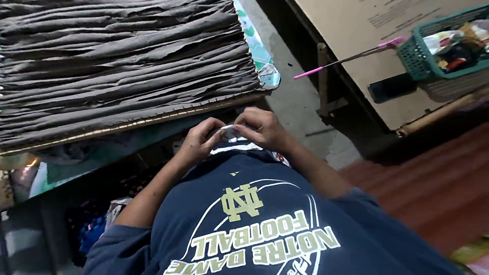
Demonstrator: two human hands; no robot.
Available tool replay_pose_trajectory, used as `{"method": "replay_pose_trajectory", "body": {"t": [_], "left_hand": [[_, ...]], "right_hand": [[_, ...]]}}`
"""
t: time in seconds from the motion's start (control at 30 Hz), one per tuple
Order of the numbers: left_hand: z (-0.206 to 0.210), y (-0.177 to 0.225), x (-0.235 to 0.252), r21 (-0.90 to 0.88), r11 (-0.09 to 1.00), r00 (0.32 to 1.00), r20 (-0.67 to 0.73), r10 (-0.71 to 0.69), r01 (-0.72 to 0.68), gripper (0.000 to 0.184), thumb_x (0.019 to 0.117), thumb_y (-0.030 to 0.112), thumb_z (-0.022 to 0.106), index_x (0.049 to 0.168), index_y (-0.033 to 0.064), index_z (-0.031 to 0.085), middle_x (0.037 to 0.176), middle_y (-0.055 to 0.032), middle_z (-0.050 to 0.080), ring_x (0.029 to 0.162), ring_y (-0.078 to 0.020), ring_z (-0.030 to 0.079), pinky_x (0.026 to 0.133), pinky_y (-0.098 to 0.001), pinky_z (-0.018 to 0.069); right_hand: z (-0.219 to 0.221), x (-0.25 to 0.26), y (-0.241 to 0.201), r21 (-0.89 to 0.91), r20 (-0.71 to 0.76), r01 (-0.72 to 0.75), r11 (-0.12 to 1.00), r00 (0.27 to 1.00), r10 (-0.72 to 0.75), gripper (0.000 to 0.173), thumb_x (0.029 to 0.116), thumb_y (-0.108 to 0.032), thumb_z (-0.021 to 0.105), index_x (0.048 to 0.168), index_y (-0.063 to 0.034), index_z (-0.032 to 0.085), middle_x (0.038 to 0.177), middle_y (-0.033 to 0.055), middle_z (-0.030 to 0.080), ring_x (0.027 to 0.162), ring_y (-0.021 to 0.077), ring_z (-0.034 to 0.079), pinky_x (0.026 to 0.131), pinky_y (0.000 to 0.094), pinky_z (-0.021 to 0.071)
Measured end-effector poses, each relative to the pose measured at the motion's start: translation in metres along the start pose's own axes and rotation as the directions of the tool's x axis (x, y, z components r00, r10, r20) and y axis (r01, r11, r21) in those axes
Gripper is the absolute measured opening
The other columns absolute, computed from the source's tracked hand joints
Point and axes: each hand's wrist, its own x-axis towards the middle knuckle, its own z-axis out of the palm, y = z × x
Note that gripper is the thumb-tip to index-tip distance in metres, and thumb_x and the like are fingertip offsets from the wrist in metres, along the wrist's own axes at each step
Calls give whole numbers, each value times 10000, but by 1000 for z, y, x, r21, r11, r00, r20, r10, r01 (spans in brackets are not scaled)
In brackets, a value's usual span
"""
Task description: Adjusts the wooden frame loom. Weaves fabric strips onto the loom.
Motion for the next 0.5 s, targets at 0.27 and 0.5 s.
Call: {"method": "replay_pose_trajectory", "body": {"t": [0.27,0.5], "left_hand": [[-12,-9,5,30,999,986,-165,-31,37,182,1034,124,552,1117,-14,638,938,-12,643,772,24,583,711,-141,503],[-10,-13,30,22,999,987,-157,-26,30,192,1042,123,542,1130,-14,643,972,-29,650,803,1,594,744,-172,513]], "right_hand": [[-53,-10,78,-42,-267,-522,852,827,494,467,972,-146,616,1409,4,546,847,92,590,635,122,444,629,327,438],[-52,-3,106,-18,-211,-514,858,841,499,418,928,-57,561,1335,-22,651,1208,185,680,811,194,597,747,379,502]]}}
